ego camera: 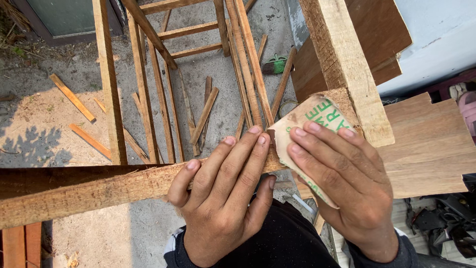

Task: The person is sanding the surface and edges of a wooden frame structure using a piece of sandpaper.

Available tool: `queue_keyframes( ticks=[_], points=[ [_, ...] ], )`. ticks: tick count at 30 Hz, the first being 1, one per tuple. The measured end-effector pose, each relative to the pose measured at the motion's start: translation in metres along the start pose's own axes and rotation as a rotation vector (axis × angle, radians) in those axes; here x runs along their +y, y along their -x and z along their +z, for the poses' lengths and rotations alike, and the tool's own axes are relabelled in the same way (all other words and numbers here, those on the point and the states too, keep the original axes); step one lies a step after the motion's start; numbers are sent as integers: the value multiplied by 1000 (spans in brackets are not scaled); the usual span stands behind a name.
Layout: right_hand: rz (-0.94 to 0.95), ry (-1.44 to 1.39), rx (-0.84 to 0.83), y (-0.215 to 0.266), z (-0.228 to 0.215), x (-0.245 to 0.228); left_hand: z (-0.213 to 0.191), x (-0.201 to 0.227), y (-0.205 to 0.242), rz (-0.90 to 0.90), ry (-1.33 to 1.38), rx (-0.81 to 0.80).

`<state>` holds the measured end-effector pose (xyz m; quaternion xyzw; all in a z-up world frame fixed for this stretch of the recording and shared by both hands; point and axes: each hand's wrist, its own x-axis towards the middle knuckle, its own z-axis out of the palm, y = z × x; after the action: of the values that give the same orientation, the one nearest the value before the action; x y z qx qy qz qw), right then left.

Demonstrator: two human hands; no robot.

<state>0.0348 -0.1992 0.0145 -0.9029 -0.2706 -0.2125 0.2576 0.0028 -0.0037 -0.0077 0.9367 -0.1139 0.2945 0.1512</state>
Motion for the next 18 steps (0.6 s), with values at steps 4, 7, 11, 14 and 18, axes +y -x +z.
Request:
queue_keyframes(
  ticks=[4,7,11,14,18],
  points=[
    [79,39,59,-4,-5,2,0,0,-2,-22,-12,12],
    [-39,44,38,-2,9,-10,1,0,0,-32,-11,36],
    [-61,-52,17,-8,0,-2,3,2,-2,-26,-17,58],
    [144,-49,60,-6,-15,9,2,1,-3,-20,-11,53],
    [-79,30,61,5,12,5,3,3,-3,-43,-17,71]
  ],
)
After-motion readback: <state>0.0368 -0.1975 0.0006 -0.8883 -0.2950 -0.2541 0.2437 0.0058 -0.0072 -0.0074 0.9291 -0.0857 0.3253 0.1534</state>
